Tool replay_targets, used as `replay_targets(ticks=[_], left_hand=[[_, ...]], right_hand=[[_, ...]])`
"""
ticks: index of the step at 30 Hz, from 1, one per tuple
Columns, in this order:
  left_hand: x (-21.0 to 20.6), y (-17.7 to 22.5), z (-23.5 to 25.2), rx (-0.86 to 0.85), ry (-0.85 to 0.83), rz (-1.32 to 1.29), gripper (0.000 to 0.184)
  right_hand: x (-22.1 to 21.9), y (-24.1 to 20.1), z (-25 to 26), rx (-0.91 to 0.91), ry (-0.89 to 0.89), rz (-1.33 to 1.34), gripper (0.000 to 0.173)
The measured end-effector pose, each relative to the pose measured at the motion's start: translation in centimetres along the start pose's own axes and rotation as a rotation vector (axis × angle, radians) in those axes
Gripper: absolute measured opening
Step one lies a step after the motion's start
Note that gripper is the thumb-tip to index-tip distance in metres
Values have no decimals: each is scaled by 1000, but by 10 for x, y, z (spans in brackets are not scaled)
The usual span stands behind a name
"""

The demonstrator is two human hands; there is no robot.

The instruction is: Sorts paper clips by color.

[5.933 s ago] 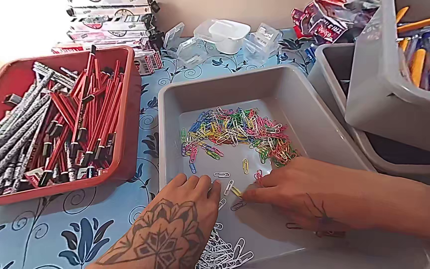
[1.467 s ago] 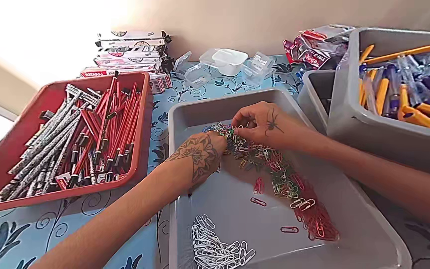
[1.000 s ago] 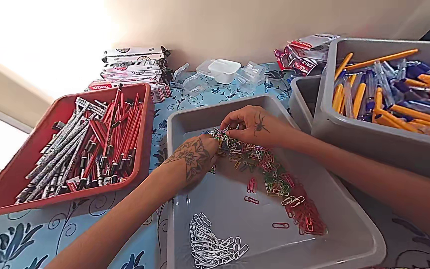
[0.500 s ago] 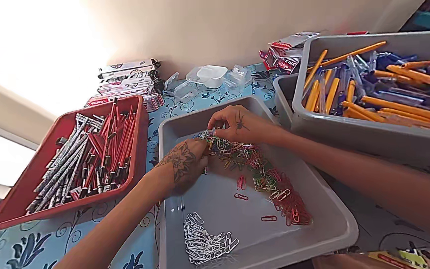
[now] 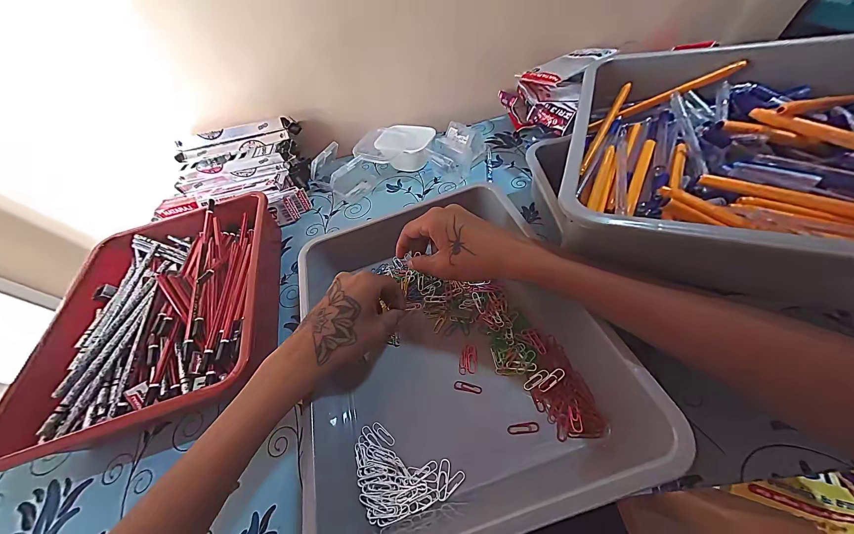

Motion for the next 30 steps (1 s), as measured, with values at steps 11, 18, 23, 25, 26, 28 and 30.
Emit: replay_targets(ticks=[11,18,23,25,26,28,30], left_hand=[[12,13,-87,-391,-486,-238,23],[34,-25,-37,-108,392,-269,18],[28,-45,-39,-71,680,-380,17],[28,-51,-47,-5,796,-387,14],[25,-57,-49,55,812,-410,12],[18,-69,-49,194,790,-508,18],[10,-78,-49,298,771,-649,30]], right_hand=[[-28,-14,-9,134,-271,105,10],[-52,-47,-33,258,-250,118,13],[-42,-52,-39,249,-207,133,17],[-18,-43,-29,176,-81,-105,18],[-9,-37,-24,126,-54,-218,18],[-3,-27,-17,32,-47,-371,19],[-10,-19,-12,24,-71,-410,18]])
Point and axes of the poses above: each hand's wrist, its own z-axis towards the middle knuckle, its own x-axis out of the back of the hand, y = z × x, the point moved 6 cm from there along z, towards the middle knuckle
